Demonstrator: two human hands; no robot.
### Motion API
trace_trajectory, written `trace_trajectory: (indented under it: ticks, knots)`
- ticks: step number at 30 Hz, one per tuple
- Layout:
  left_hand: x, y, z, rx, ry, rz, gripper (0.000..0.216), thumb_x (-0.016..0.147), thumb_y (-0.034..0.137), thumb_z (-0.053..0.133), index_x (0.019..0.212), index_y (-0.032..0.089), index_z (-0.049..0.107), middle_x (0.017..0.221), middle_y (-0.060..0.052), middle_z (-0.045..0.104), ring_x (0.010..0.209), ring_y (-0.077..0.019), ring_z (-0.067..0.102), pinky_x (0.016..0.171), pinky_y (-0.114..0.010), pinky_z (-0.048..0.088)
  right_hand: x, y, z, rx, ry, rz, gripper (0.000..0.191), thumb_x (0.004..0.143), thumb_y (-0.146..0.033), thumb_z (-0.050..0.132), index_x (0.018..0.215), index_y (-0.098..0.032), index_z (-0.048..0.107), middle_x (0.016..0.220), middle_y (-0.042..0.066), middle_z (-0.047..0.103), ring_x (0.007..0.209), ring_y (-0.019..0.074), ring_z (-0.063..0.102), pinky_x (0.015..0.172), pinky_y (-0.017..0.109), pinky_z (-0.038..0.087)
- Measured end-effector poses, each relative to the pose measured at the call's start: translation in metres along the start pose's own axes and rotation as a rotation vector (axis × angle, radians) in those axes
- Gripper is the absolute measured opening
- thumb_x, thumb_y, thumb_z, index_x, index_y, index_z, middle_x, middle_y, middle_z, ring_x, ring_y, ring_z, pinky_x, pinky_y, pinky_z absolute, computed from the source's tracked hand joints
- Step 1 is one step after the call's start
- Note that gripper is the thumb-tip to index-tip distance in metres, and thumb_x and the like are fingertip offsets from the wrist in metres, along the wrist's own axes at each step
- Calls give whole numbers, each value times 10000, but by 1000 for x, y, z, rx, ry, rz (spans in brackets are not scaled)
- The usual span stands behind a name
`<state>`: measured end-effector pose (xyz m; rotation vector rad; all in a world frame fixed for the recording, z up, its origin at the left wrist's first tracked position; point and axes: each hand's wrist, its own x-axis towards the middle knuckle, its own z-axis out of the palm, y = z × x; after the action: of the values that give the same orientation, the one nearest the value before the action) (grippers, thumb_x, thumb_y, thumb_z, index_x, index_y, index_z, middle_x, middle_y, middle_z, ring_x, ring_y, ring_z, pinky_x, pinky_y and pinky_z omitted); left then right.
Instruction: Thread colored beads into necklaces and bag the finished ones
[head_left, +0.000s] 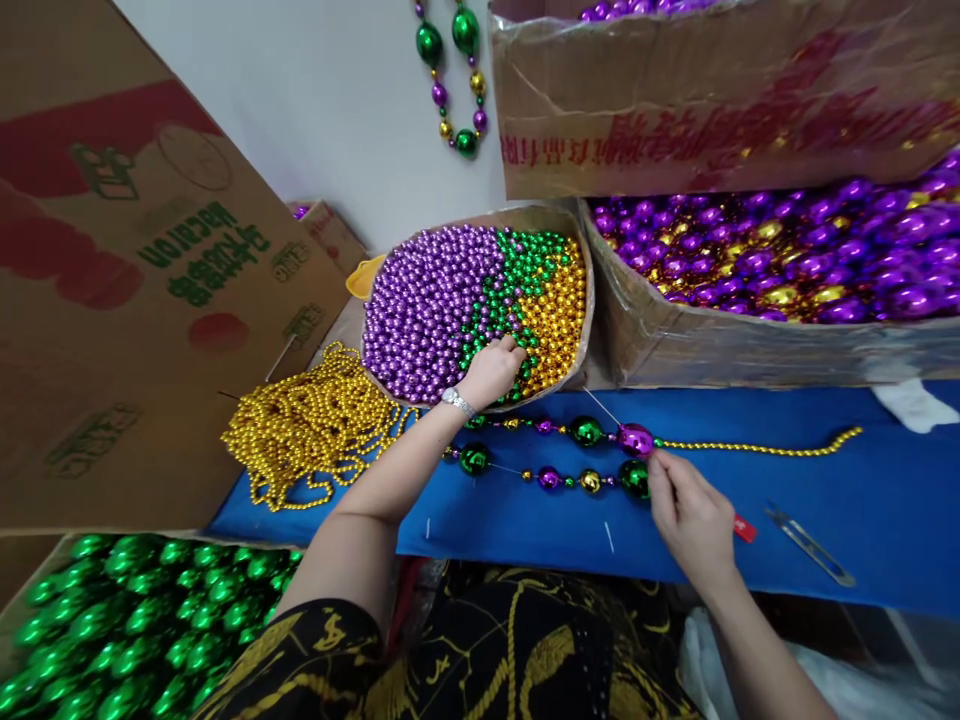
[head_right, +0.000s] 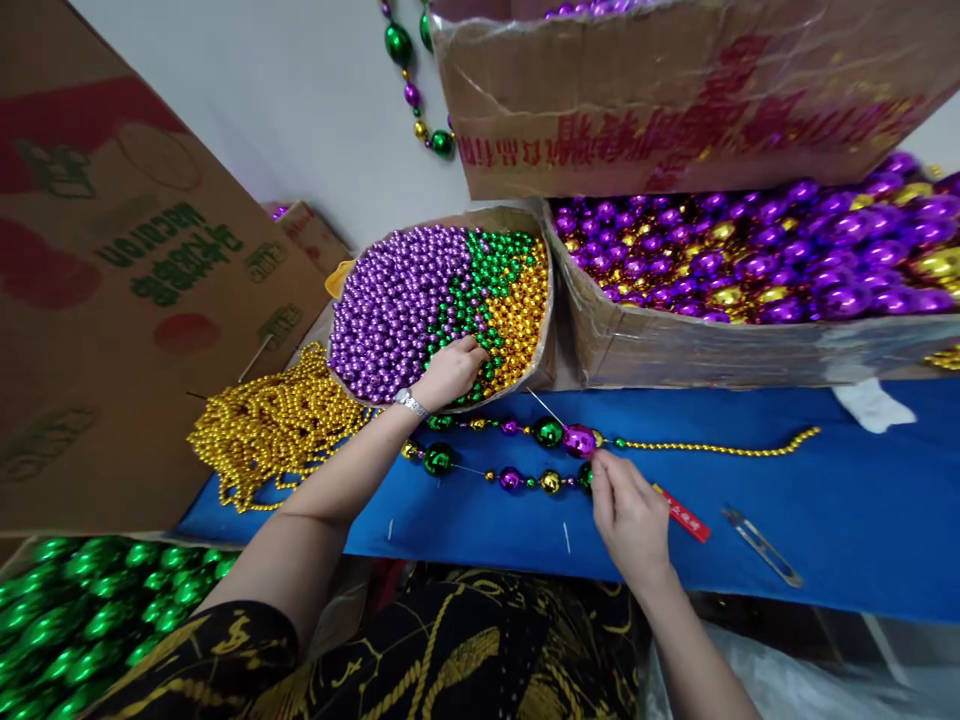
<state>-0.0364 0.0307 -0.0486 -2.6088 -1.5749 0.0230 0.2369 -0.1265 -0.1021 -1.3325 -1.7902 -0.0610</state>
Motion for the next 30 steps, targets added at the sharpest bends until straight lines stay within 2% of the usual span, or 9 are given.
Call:
trace_trajectory:
  ticks: [3,7,10,12,14,17,20,24,30]
  knots:
    - [2,-6,0,-37,-7,40,344,905,70,359,1079,108,654,1057,-147,606,930,-220,596,814,-329,482,-1,0,0,1,-13,-4,163,958,-225,507,1012,-197,659,870,62,745,752,176,716,693,262,568]
    - [6,-19,-6,-119,-64,178,387,871,8,354,1088,107,660,1064,-140,623,945,-202,607,895,-334,478,0,-3,0,6,-5,4,162,956,-231,508,992,-202,663,861,55,748,743,171,717,714,262,576]
    - [6,-22,-8,-275,6,130,310,870,30,419,1031,104,674,1016,-134,651,939,-203,617,914,-352,476,2,-6,0,20,9,-12,155,954,-220,514,993,-195,662,869,58,749,755,169,717,725,259,576]
    - [2,-17,-9,-566,133,6,211,889,140,527,1038,115,675,984,-115,675,920,-195,631,884,-342,494,3,-8,-1,30,15,-26,151,953,-213,519,999,-192,661,864,60,747,748,168,716,722,258,574]
    - [-5,-4,-11,-1035,206,-93,261,886,295,612,1083,133,669,965,-93,695,856,-167,650,815,-314,522,5,-11,-1,40,13,-30,151,952,-205,522,1010,-191,661,857,57,745,735,164,714,715,256,570]
    - [-18,24,-17,-1741,93,-123,362,853,401,675,1117,154,675,962,-78,714,790,-129,672,743,-266,541,7,-13,-2,44,22,-37,156,947,-190,526,1022,-185,664,852,53,741,732,160,710,706,251,556]
    - [-27,49,-21,-2075,-51,-122,361,799,385,750,1071,150,712,935,-75,726,777,-121,687,714,-234,545,9,-15,-3,43,40,-65,146,933,-164,544,1019,-166,662,838,53,733,717,157,701,703,249,540]
    - [-30,64,-23,-2178,-100,-137,346,759,348,797,1030,141,734,918,-76,735,762,-117,691,697,-221,547,10,-17,-6,23,39,-88,137,927,-142,553,1024,-155,648,809,49,718,685,150,684,674,248,525]
    - [-27,69,-26,-2142,-80,-142,324,746,335,806,1004,148,747,907,-74,735,748,-111,680,688,-219,541,6,-11,-6,-23,29,-89,126,928,-139,555,1014,-139,648,807,62,717,683,156,682,650,250,516]
